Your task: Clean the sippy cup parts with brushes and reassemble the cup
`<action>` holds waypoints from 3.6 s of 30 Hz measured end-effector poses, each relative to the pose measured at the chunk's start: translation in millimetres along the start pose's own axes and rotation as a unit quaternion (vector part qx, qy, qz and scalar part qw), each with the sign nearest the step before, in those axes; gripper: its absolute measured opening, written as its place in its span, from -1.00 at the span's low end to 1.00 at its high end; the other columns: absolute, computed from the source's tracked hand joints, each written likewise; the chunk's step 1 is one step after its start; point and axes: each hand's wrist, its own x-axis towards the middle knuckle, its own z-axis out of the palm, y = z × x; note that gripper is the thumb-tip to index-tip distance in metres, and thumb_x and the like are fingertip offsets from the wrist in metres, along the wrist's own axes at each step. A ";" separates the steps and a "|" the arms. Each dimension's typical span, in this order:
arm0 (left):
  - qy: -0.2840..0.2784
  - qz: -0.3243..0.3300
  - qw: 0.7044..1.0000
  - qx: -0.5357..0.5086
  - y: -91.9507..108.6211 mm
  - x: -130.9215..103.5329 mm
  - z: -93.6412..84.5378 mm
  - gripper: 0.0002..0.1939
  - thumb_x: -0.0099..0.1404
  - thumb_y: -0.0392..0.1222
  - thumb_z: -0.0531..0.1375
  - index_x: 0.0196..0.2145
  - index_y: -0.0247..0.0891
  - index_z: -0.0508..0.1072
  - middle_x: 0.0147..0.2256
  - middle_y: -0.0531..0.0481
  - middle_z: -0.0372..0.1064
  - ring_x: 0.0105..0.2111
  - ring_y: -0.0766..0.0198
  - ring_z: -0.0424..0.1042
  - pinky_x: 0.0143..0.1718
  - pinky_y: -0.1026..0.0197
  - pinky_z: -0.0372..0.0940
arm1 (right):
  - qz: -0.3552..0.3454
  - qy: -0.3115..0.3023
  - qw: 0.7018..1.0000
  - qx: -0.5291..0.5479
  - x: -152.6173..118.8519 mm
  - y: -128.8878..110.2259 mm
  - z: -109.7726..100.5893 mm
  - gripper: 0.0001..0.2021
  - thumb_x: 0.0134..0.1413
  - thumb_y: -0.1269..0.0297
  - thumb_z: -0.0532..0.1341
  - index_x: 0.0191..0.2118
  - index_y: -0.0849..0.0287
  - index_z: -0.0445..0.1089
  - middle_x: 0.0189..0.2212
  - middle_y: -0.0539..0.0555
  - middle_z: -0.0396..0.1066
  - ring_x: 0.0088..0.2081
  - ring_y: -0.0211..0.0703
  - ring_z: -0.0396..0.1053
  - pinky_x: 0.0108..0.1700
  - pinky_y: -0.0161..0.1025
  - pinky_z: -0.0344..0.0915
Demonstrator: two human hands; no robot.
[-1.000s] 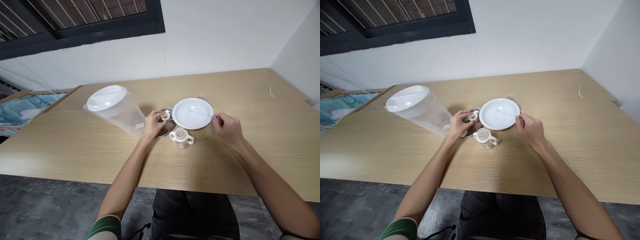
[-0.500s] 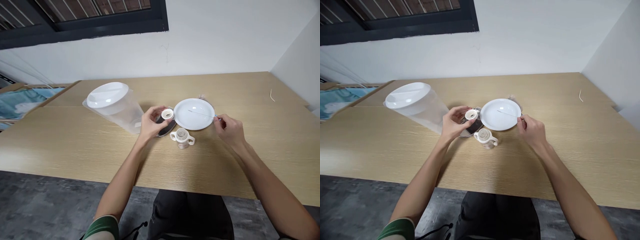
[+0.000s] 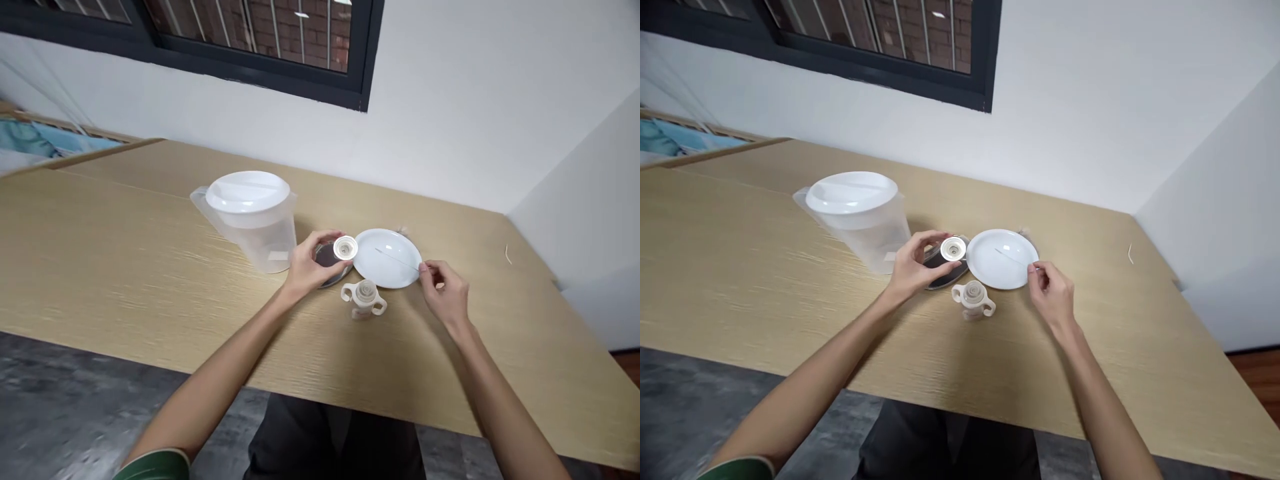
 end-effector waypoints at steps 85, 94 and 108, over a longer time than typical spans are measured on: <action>0.091 0.187 0.978 -0.035 5.3 -7.7 3.3 -0.35 0.14 -0.20 0.54 0.11 -0.16 0.38 0.00 -0.15 0.55 0.01 0.07 0.60 0.03 0.03 0.54 | 0.189 -0.343 0.843 0.368 71.0 -108.8 50.8 -0.75 0.00 0.22 0.35 -0.17 0.18 0.53 -0.23 0.08 0.55 -0.34 -0.19 0.50 -0.46 -0.28 0.41; 0.082 0.232 0.969 0.020 9.3 -6.9 0.7 -0.34 0.13 -0.20 0.55 0.11 -0.18 0.39 -0.01 -0.19 0.56 -0.02 0.05 0.61 -0.05 0.00 0.55 | 0.096 -0.314 0.894 0.306 62.9 -101.8 57.6 -0.73 0.03 0.35 0.30 -0.10 0.17 0.55 -0.26 0.07 0.62 -0.28 -0.11 0.57 -0.18 -0.15 0.48; 0.093 0.254 0.961 0.047 8.6 -7.4 1.1 -0.35 0.12 -0.22 0.55 0.09 -0.14 0.39 0.00 -0.15 0.57 -0.04 0.08 0.62 -0.11 0.05 0.53 | 0.173 -0.343 0.813 0.437 66.1 -103.0 53.9 -0.78 -0.08 0.29 0.44 -0.22 0.09 0.59 -0.25 0.01 0.61 -0.21 -0.18 0.53 -0.09 -0.19 0.46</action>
